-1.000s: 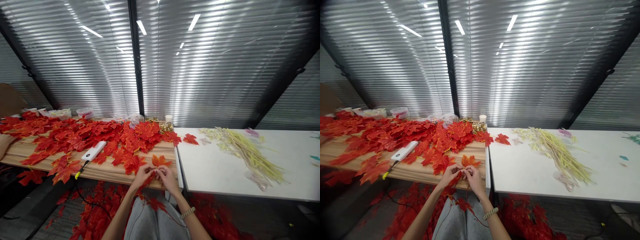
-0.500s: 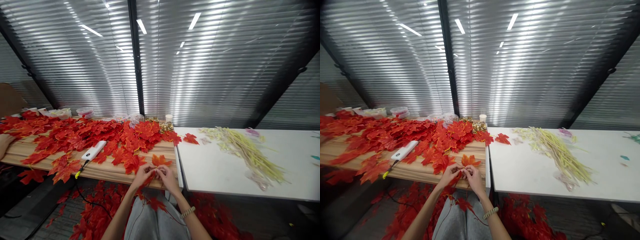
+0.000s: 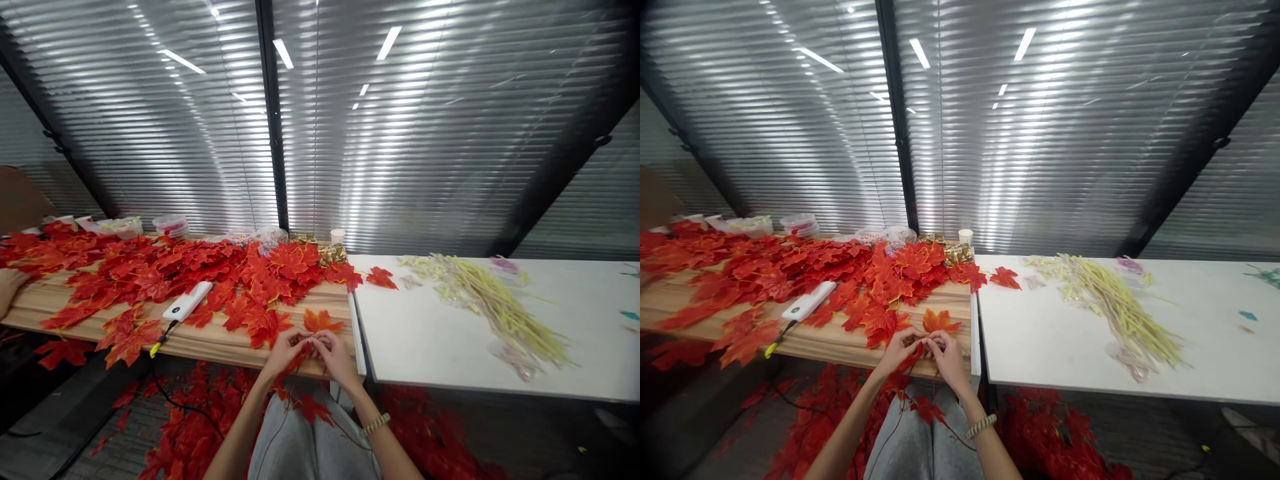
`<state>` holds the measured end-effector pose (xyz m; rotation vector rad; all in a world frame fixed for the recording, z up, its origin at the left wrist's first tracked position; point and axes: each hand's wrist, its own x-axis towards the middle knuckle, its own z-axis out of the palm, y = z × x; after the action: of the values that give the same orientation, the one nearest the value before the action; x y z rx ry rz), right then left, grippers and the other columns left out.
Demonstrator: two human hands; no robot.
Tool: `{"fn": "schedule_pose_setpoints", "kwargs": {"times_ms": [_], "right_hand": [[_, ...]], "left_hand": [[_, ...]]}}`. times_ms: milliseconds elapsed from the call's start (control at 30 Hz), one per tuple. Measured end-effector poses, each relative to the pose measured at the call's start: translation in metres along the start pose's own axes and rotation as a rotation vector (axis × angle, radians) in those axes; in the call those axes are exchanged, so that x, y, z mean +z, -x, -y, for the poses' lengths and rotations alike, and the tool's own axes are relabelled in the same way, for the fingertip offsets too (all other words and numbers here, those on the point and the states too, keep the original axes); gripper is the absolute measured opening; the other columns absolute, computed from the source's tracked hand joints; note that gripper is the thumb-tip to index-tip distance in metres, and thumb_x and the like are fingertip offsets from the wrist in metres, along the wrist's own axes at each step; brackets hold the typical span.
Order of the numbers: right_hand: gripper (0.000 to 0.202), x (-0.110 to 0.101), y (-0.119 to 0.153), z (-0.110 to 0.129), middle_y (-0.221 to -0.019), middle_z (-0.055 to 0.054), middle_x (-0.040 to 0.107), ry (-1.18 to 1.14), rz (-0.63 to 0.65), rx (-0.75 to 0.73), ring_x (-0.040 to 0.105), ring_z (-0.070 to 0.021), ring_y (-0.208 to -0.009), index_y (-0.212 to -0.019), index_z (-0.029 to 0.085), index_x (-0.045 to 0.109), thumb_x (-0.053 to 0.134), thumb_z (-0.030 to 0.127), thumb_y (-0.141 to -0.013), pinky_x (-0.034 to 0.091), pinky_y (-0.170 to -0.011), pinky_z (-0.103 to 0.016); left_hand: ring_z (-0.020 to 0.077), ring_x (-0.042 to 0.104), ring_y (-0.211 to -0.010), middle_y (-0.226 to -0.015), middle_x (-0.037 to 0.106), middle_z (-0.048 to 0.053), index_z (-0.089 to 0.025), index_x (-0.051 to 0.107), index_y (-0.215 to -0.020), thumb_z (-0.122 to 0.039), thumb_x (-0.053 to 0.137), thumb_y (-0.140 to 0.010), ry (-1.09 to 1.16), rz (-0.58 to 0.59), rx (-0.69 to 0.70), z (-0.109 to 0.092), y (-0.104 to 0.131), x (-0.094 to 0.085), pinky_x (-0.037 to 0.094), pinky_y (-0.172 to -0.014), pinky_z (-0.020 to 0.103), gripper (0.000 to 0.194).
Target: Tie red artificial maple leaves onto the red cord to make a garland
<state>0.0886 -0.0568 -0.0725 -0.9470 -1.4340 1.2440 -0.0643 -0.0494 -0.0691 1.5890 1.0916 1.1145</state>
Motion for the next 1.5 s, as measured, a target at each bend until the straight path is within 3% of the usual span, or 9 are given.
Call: {"fn": "schedule_pose_setpoints", "kwargs": {"times_ms": [1033, 1500], "right_hand": [[0.027, 0.000, 0.001, 0.001, -0.066, -0.002, 0.061, 0.012, 0.014, -0.003, 0.058, -0.0145, -0.056, -0.080, 0.017, 0.056, 0.052, 0.043, -0.078, 0.045, -0.053, -0.025], [0.021, 0.000, 0.002, 0.003, -0.066, -0.002, 0.059, 0.008, 0.014, -0.016, 0.058, -0.0138, -0.056, -0.080, 0.016, 0.056, 0.052, 0.037, -0.080, 0.044, -0.052, -0.024]], "left_hand": [[0.0161, 0.057, -0.069, -0.076, 0.064, 0.007, -0.012, 0.066, -0.084, -0.040, 0.059, -0.074, -0.030, -0.013, -0.025, -0.006, 0.000, 0.001, 0.044, -0.065, 0.026, 0.031], [0.0165, 0.057, -0.069, -0.076, 0.064, 0.007, -0.011, 0.066, -0.082, -0.039, 0.058, -0.074, -0.035, -0.013, -0.028, -0.012, 0.000, 0.001, 0.044, -0.065, 0.026, 0.030]]}}
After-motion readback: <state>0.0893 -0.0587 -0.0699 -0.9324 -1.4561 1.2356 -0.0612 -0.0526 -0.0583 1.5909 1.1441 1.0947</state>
